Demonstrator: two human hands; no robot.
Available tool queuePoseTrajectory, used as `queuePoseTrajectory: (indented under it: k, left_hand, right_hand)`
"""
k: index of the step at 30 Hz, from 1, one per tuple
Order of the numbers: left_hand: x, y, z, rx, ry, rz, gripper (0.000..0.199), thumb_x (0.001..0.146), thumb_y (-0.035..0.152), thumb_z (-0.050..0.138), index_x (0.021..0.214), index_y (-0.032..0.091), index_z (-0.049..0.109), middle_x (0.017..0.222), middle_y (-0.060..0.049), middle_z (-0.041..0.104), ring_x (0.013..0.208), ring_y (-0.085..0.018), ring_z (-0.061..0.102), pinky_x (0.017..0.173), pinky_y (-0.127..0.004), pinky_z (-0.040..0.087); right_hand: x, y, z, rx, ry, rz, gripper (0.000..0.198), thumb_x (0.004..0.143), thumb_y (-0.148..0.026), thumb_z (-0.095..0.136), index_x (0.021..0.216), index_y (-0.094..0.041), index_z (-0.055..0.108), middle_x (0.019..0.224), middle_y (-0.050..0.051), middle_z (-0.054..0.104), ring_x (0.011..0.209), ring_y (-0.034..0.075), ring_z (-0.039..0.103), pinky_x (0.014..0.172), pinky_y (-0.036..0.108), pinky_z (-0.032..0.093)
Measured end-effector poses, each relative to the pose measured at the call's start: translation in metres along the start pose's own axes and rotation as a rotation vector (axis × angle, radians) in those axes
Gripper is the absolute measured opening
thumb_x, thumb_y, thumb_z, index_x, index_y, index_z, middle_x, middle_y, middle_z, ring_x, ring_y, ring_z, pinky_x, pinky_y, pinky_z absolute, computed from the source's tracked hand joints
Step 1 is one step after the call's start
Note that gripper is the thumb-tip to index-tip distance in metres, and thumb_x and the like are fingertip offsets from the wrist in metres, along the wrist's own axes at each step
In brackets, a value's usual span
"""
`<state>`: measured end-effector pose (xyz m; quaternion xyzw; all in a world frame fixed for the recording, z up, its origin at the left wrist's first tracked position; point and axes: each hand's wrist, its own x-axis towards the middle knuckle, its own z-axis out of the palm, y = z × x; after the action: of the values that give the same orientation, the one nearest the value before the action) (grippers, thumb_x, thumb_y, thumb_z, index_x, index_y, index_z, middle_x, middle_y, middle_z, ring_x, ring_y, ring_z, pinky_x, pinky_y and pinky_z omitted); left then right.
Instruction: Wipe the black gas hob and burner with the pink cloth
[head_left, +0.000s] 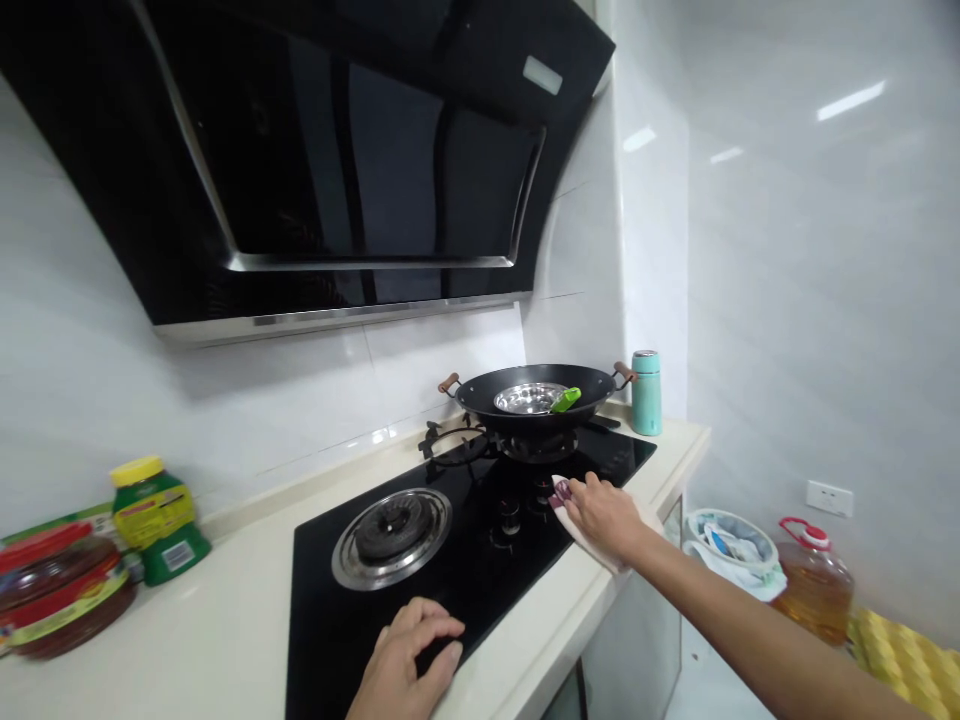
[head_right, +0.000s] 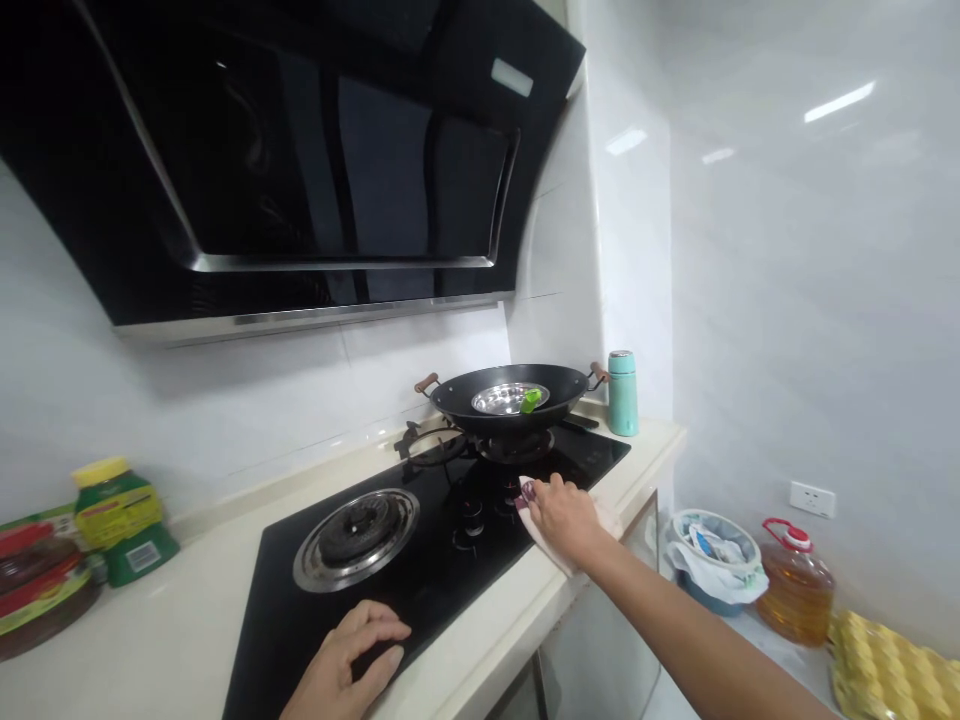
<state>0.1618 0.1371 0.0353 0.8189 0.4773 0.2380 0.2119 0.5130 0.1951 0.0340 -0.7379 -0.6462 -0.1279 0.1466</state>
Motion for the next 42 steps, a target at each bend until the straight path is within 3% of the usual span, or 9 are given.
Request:
queuePoseTrajectory:
  k: [4, 9, 12, 15, 18, 23, 28, 35, 42]
  left_hand:
    - [-0.003, 0.003, 0.001, -0.051, 0.025, 0.002, 0.025, 0.092, 0.039, 0.053, 0.105, 0.031, 0.073, 0.113, -0.003, 0.065, 0.105, -0.024, 0.061, 0.102, -0.045, 0.043]
    - [-0.003, -0.005, 0.003, -0.233, 0.193, 0.044, 0.033, 0.092, 0.047, 0.056, 0.114, 0.027, 0.069, 0.108, -0.004, 0.064, 0.094, -0.021, 0.062, 0.087, -0.036, 0.051]
    - [0.0, -0.014, 0.004, -0.247, 0.418, 0.028, 0.037, 0.09, 0.054, 0.058, 0.11, 0.025, 0.068, 0.11, -0.006, 0.061, 0.097, -0.023, 0.061, 0.086, -0.038, 0.052]
    - [0.002, -0.026, 0.006, -0.219, 0.629, -0.035, 0.044, 0.087, 0.06, 0.057, 0.11, 0.023, 0.066, 0.116, -0.009, 0.057, 0.112, -0.029, 0.055, 0.101, -0.049, 0.047]
    - [0.003, -0.035, 0.009, -0.171, 0.678, -0.105, 0.048, 0.087, 0.064, 0.053, 0.114, 0.025, 0.064, 0.122, -0.01, 0.054, 0.122, -0.032, 0.049, 0.109, -0.057, 0.04]
    - [0.001, -0.036, 0.016, -0.113, 0.601, -0.089, 0.046, 0.09, 0.06, 0.052, 0.122, 0.027, 0.06, 0.128, -0.009, 0.049, 0.129, -0.031, 0.045, 0.115, -0.057, 0.034]
    - [0.001, -0.026, 0.014, -0.125, 0.518, -0.095, 0.042, 0.09, 0.057, 0.052, 0.118, 0.027, 0.063, 0.125, -0.008, 0.053, 0.126, -0.03, 0.048, 0.112, -0.055, 0.037]
    - [-0.002, -0.02, 0.014, -0.045, 0.406, -0.118, 0.036, 0.094, 0.052, 0.049, 0.119, 0.031, 0.062, 0.127, -0.007, 0.055, 0.124, -0.028, 0.051, 0.108, -0.053, 0.039]
    - [-0.002, -0.017, 0.015, 0.017, 0.322, -0.151, 0.035, 0.093, 0.051, 0.049, 0.12, 0.033, 0.062, 0.126, -0.006, 0.054, 0.113, -0.028, 0.055, 0.101, -0.052, 0.041]
  right_hand:
    - [-0.033, -0.03, -0.008, 0.026, 0.002, -0.141, 0.029, 0.1, -0.036, 0.041, 0.111, -0.021, 0.064, 0.102, 0.012, 0.062, 0.088, 0.025, 0.064, 0.076, 0.036, 0.044]
    - [-0.06, -0.112, -0.023, 0.168, -0.038, -0.468, 0.027, 0.097, -0.041, 0.047, 0.11, -0.023, 0.063, 0.107, 0.011, 0.063, 0.091, 0.027, 0.064, 0.076, 0.038, 0.048]
    - [-0.05, -0.166, -0.028, 0.204, -0.087, -0.586, 0.032, 0.097, -0.044, 0.048, 0.114, -0.021, 0.062, 0.11, 0.012, 0.063, 0.095, 0.029, 0.063, 0.08, 0.042, 0.049]
    - [-0.023, -0.208, -0.024, 0.271, -0.146, -0.681, 0.034, 0.097, -0.044, 0.047, 0.117, -0.02, 0.061, 0.113, 0.014, 0.061, 0.099, 0.03, 0.062, 0.083, 0.045, 0.049]
    - [0.01, -0.228, -0.015, 0.325, -0.2, -0.747, 0.039, 0.099, -0.048, 0.044, 0.123, -0.022, 0.06, 0.118, 0.014, 0.06, 0.106, 0.031, 0.06, 0.088, 0.048, 0.048]
    - [0.058, -0.206, -0.001, 0.343, -0.323, -0.775, 0.045, 0.099, -0.052, 0.047, 0.138, -0.03, 0.052, 0.127, 0.01, 0.057, 0.117, 0.029, 0.055, 0.098, 0.045, 0.044]
    - [0.094, -0.173, 0.01, 0.285, -0.417, -0.672, 0.043, 0.099, -0.044, 0.052, 0.141, -0.032, 0.05, 0.131, 0.008, 0.056, 0.12, 0.025, 0.055, 0.102, 0.043, 0.043]
    - [0.144, -0.147, 0.027, 0.198, -0.332, -0.351, 0.042, 0.096, -0.041, 0.062, 0.131, -0.019, 0.058, 0.132, 0.01, 0.059, 0.112, 0.024, 0.062, 0.094, 0.048, 0.054]
    - [0.157, -0.131, 0.03, 0.169, -0.251, -0.163, 0.043, 0.096, -0.041, 0.062, 0.133, -0.019, 0.056, 0.134, 0.01, 0.058, 0.114, 0.025, 0.061, 0.095, 0.048, 0.054]
